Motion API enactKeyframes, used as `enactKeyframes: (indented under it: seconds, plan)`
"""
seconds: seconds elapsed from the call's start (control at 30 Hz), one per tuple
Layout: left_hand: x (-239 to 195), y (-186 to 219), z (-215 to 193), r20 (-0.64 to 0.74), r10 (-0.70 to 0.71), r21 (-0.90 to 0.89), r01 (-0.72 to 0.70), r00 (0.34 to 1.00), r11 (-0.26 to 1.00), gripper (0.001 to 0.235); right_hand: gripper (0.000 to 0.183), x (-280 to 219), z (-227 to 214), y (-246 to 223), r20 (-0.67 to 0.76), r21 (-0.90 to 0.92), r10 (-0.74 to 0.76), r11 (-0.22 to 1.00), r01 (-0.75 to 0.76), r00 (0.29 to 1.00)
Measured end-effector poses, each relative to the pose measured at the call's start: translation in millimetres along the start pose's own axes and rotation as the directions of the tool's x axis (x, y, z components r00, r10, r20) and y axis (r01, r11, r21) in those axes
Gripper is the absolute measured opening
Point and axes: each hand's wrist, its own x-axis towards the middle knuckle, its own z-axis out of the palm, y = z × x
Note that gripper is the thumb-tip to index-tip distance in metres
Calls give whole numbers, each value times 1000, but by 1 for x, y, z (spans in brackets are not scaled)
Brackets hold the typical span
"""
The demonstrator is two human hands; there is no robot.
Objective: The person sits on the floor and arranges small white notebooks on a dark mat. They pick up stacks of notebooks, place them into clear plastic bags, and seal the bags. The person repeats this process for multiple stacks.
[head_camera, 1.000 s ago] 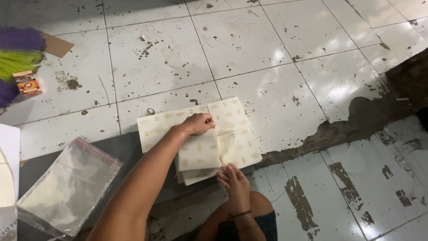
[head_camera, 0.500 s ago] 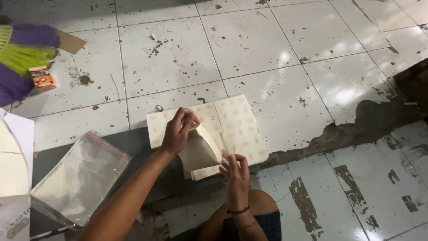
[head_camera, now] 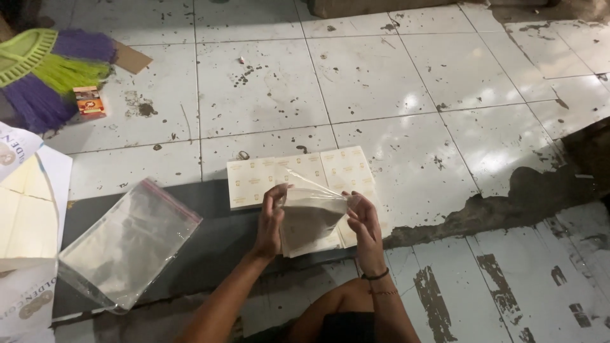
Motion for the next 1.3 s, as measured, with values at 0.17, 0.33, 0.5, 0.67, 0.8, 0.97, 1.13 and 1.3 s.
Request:
enactKeyframes:
  seconds: [0.17,0.33,0.5,0.67,0.8,0.97,1.13,1.3]
  plan:
    - [15,-10,-32,326,62,346,-180,944,921,80,76,7,-8,42,221,-111,-11,993,36,975]
    - [35,7,-36,298,-93,386,-31,950,922,56,58,11,-4,49,254,-104,-76,989,106,964]
    - [39,41,-17,211,-283,425,173,936,888,50,46,13,-3,40,308,-108,-117,982,157,944]
    - [41,-23,-34,183,-328,404,234,927,885,53,71,17,-4,25,381,-43,-101,991,127,919]
    - [41,-14,-30,220,-314,391,212,923,896,50,55,25,-8,40,354,-108,-100,983,147,930]
    - [41,46,-7,251,-259,396,145,933,907,44,49,25,-12,50,360,49,-78,997,65,930]
    - [38,32,-8,227,-219,386,119,949,915,50,52,18,-14,15,348,93,-45,996,13,936]
    - [25,5,-15,254,-216,363,114,943,925,42,52,23,-27,22,390,-85,-41,993,80,920]
